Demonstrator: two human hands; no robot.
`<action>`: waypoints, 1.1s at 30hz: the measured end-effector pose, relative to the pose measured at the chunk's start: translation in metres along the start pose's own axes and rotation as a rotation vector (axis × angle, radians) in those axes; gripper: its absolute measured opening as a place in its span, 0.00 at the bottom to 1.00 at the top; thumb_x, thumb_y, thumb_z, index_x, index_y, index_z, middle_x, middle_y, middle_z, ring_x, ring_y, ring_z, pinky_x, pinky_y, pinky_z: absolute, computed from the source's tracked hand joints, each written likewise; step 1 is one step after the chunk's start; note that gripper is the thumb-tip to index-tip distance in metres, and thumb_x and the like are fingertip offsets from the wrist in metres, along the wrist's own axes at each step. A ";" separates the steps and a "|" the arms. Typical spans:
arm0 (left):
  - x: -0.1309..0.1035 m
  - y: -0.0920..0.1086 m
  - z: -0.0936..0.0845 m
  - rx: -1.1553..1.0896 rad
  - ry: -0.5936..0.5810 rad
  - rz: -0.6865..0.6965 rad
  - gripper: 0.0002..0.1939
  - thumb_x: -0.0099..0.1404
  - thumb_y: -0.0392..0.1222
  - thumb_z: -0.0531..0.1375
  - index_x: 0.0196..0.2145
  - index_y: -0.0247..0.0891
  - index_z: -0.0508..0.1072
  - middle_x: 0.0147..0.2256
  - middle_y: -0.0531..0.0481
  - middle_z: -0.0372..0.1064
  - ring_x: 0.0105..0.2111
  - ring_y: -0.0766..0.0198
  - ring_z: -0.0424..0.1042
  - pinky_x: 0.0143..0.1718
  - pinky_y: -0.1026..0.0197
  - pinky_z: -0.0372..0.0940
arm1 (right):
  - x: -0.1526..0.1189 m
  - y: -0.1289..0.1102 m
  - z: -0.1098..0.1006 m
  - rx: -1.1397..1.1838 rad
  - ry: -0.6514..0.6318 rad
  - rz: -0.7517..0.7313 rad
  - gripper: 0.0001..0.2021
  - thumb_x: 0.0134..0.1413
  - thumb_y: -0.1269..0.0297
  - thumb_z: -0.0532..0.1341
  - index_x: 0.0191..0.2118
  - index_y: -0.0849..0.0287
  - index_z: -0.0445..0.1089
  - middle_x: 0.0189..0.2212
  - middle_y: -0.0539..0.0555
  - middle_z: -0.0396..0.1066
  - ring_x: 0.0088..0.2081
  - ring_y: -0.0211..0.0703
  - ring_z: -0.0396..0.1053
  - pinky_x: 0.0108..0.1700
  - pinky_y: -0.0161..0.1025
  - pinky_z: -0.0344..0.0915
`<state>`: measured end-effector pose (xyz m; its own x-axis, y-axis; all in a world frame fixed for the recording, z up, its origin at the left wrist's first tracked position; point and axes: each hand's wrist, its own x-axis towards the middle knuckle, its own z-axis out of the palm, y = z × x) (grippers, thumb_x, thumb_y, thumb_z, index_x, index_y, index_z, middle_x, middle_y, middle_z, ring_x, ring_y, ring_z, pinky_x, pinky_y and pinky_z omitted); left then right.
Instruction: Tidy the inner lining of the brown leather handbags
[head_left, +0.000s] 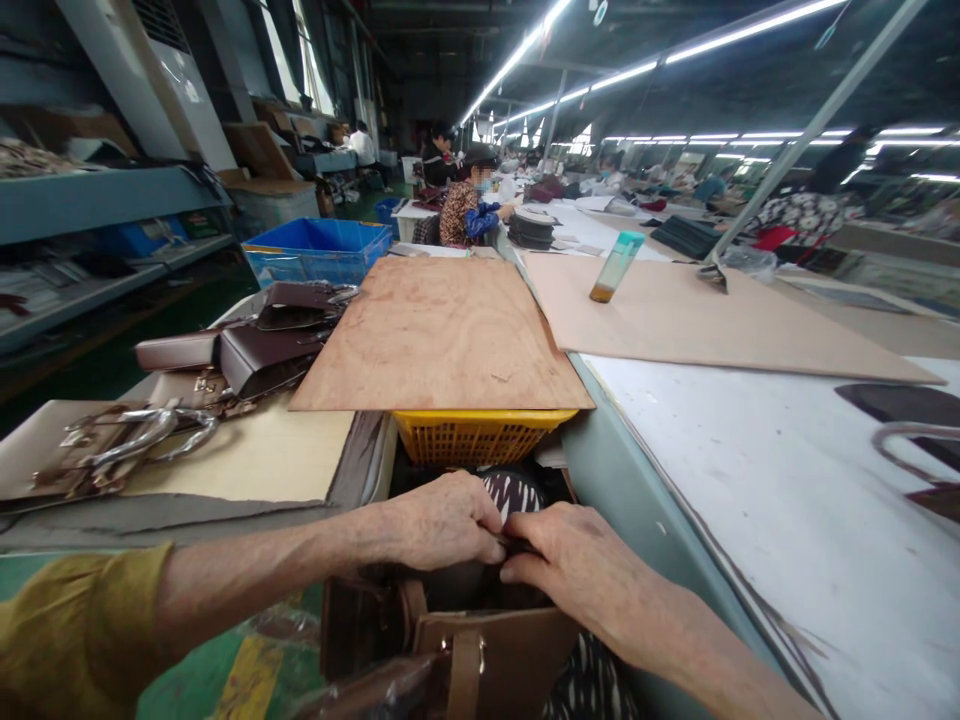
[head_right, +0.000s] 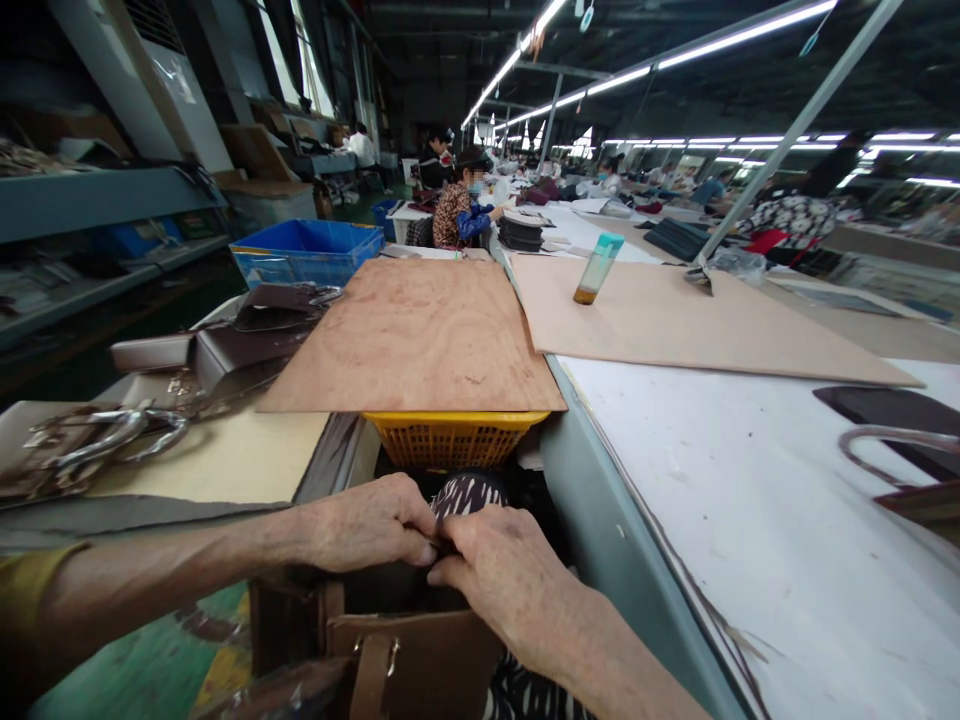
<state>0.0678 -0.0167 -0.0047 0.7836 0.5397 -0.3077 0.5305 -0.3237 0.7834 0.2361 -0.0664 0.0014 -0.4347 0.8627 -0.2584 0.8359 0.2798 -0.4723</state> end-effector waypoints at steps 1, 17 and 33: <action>0.000 0.000 0.000 0.001 0.006 0.001 0.07 0.52 0.35 0.57 0.17 0.34 0.67 0.15 0.59 0.50 0.19 0.71 0.53 0.20 0.68 0.49 | 0.001 -0.002 0.001 -0.007 -0.008 0.025 0.03 0.48 0.66 0.61 0.29 0.58 0.72 0.25 0.50 0.70 0.29 0.41 0.66 0.30 0.34 0.53; -0.045 -0.036 -0.031 -0.161 -0.059 -0.166 0.14 0.48 0.36 0.59 0.35 0.37 0.74 0.27 0.56 0.69 0.27 0.66 0.66 0.23 0.71 0.58 | 0.007 0.005 0.002 0.261 -0.086 0.115 0.12 0.52 0.63 0.55 0.20 0.59 0.60 0.20 0.45 0.58 0.27 0.36 0.58 0.27 0.33 0.48; -0.042 -0.045 -0.022 -0.191 0.000 -0.106 0.15 0.60 0.45 0.54 0.29 0.32 0.74 0.20 0.56 0.56 0.21 0.72 0.53 0.22 0.70 0.51 | 0.009 0.008 0.005 0.295 -0.154 0.102 0.14 0.54 0.62 0.52 0.20 0.58 0.53 0.19 0.44 0.49 0.24 0.34 0.51 0.25 0.33 0.45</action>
<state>0.0039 -0.0077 -0.0152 0.7265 0.5630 -0.3940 0.5393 -0.1119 0.8346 0.2371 -0.0585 -0.0086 -0.4178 0.8002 -0.4303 0.7545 0.0418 -0.6549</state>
